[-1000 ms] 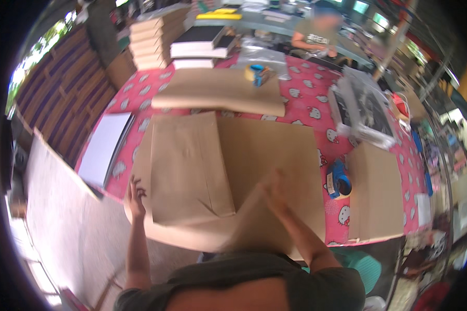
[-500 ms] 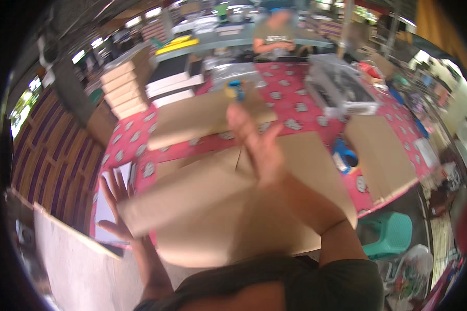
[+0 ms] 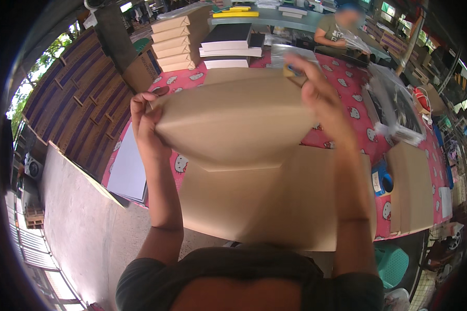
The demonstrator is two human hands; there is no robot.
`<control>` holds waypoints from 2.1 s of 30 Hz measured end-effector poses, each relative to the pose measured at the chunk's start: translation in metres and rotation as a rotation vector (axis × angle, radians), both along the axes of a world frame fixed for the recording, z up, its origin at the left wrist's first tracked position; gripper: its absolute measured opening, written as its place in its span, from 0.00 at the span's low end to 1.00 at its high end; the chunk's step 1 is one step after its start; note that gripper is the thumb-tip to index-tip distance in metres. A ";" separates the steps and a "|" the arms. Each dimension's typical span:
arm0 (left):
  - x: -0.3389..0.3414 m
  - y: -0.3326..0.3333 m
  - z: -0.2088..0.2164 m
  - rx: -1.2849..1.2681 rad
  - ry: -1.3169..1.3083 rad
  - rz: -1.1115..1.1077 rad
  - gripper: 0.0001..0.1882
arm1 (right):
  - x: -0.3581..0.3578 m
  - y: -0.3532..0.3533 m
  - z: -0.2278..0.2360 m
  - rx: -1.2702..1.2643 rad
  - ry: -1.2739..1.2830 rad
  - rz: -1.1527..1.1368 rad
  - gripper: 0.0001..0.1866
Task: The person wraps a board in brown paper by placing it on a sheet, folding the paper over the board, and securing the edges with adhesive tape from a dispenser.
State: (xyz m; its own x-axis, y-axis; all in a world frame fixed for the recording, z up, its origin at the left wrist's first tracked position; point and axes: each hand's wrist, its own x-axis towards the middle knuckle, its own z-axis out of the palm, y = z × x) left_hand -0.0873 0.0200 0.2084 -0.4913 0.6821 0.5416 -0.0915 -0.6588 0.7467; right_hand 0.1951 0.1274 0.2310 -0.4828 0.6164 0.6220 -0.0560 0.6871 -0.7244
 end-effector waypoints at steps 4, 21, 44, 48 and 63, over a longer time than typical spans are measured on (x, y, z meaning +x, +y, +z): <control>-0.012 0.019 0.000 0.006 0.003 0.022 0.13 | -0.029 -0.034 0.116 0.291 -0.276 -0.251 0.35; -0.053 0.049 -0.185 -0.053 0.215 -0.053 0.41 | 0.051 0.024 -0.109 -0.349 -0.023 0.179 0.47; 0.417 -0.045 -0.060 -0.166 -0.180 -0.768 0.43 | 0.409 -0.202 0.008 -0.024 -0.069 -0.932 0.33; 0.526 -0.021 -0.029 -0.340 -0.254 -0.983 0.33 | 0.501 -0.189 0.034 -0.340 -0.267 -1.087 0.38; 0.687 0.110 -0.174 -0.855 -0.125 -1.161 0.22 | 0.750 -0.246 -0.167 -0.602 0.045 -1.244 0.43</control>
